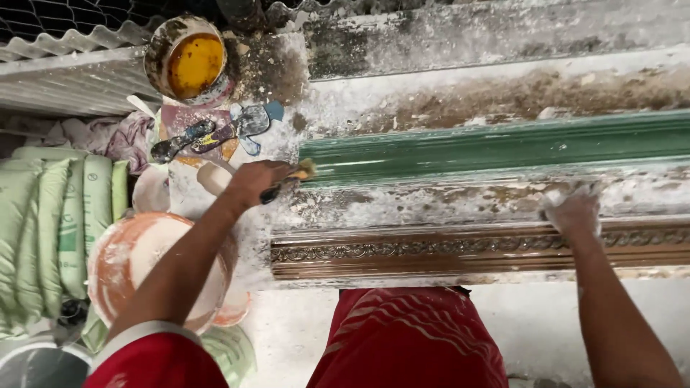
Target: Apply paint or sealant to decorative crown molding pieces using a brush.
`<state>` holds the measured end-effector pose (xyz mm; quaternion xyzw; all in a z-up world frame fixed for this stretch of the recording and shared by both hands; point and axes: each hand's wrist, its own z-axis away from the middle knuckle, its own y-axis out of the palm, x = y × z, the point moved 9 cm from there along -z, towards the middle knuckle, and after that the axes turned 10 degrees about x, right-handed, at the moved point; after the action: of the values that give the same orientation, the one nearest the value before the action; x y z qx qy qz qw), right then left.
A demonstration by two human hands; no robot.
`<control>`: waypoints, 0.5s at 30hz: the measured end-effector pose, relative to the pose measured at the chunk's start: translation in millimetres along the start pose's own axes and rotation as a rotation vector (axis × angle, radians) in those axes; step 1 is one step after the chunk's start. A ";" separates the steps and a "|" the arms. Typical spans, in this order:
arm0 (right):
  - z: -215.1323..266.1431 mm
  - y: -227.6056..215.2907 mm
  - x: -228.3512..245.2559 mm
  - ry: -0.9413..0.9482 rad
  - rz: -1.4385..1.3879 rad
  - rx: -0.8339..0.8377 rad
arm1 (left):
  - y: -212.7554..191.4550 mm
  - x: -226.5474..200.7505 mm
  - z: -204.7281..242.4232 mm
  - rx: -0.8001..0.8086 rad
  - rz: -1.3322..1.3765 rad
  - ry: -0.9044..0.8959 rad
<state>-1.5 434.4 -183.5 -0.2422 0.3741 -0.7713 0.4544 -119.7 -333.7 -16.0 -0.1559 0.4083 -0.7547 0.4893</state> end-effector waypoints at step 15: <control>53.2 -38.6 30.6 0.064 -0.020 -0.021 | -60.6 -278.7 -188.6 0.040 -0.284 0.518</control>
<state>2.0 400.3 -119.7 -0.2257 0.3940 -0.7792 0.4321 -144.8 6.5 -40.2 -0.0041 0.4788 -0.8381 0.2614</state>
